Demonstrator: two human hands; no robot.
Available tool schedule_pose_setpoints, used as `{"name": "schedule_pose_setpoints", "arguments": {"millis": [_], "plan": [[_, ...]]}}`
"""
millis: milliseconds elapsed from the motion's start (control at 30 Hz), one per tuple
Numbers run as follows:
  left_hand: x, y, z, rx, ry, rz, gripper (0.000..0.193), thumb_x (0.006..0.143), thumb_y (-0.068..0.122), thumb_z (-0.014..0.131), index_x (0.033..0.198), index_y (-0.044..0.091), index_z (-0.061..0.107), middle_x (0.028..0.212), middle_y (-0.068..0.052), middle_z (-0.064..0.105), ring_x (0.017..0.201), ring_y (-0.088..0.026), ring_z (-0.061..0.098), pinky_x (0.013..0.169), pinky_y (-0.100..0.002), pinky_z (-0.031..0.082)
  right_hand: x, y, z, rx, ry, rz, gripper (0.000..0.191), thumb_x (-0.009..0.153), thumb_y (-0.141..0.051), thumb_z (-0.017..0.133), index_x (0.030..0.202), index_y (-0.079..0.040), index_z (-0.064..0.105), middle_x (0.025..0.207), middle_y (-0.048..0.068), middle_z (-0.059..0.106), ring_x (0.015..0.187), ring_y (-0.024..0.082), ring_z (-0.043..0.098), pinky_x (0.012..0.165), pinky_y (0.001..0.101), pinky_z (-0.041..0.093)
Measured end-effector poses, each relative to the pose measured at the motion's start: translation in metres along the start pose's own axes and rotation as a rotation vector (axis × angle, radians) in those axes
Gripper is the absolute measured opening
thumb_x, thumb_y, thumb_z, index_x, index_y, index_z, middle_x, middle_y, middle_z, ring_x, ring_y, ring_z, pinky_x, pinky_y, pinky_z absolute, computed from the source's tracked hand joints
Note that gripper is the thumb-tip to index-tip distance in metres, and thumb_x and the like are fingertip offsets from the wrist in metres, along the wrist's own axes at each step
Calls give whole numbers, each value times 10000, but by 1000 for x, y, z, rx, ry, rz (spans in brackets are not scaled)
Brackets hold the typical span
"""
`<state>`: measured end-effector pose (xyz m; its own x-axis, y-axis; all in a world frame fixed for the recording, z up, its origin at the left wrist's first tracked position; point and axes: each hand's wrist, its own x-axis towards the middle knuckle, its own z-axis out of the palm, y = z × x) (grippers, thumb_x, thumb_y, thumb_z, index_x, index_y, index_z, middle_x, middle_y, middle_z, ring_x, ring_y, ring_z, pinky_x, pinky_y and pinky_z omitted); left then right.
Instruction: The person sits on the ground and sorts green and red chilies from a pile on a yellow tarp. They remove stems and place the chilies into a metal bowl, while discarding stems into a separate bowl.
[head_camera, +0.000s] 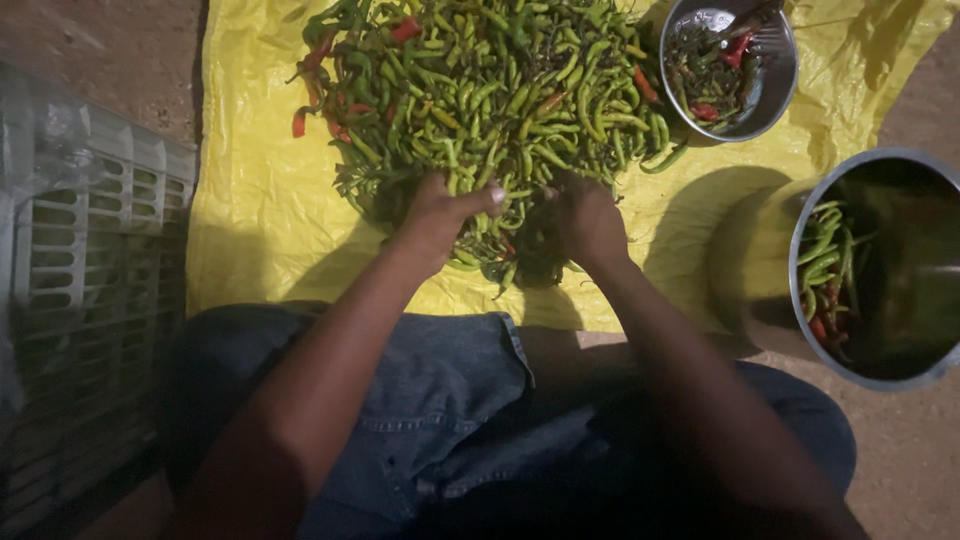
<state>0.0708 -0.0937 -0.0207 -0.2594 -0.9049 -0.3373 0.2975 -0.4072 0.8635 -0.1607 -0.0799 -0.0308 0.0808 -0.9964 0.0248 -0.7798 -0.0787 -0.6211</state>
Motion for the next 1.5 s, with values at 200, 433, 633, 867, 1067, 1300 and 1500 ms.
{"name": "schedule_pose_setpoints", "arguments": {"millis": [200,433,633,867,1067,1300,1500], "plan": [[-1,5,5,290,153,-218,630,711,231,880,1233,17,600,1094,-119,724,979,-235,680,843,-417,532,2,-17,-19,694,-234,415,209,864,-136,798,858,3,643,743,119,713,594,203,715,506,341,551],[-3,10,10,312,94,-169,464,774,213,854,1158,42,658,977,-87,755,819,-186,718,798,-355,574,0,-46,-28,592,-223,244,276,851,-151,854,859,14,632,705,84,681,537,138,644,440,296,479],[-3,11,11,251,34,-66,413,773,186,856,1119,28,695,941,-73,753,772,-161,703,723,-326,579,1,-54,-31,836,-279,370,158,993,-187,687,970,-34,722,709,63,708,525,111,639,472,255,482],[-6,7,12,461,83,-35,530,749,264,901,1173,53,662,1038,-74,747,919,-163,723,833,-322,580,-1,-48,-26,932,-283,250,122,939,-125,703,1018,-33,711,785,57,731,589,106,643,515,262,507],[-6,4,13,574,11,56,538,771,326,876,1220,102,680,1109,-83,759,1007,-168,715,913,-355,557,-1,-49,-26,1031,-262,360,118,939,-94,722,980,15,701,769,75,704,581,123,622,532,274,511],[-5,10,10,533,73,-51,506,828,451,780,1179,88,747,1118,-121,796,1021,-237,742,926,-402,566,4,-42,-33,777,-65,447,123,942,-135,667,914,-18,691,714,65,700,559,147,641,504,289,499],[-3,9,8,495,119,-122,806,904,480,886,1391,17,442,1286,-170,554,1184,-254,552,991,-465,477,6,-43,-33,923,-67,413,281,1066,-219,658,915,18,642,716,32,547,595,138,457,541,296,377]]}}
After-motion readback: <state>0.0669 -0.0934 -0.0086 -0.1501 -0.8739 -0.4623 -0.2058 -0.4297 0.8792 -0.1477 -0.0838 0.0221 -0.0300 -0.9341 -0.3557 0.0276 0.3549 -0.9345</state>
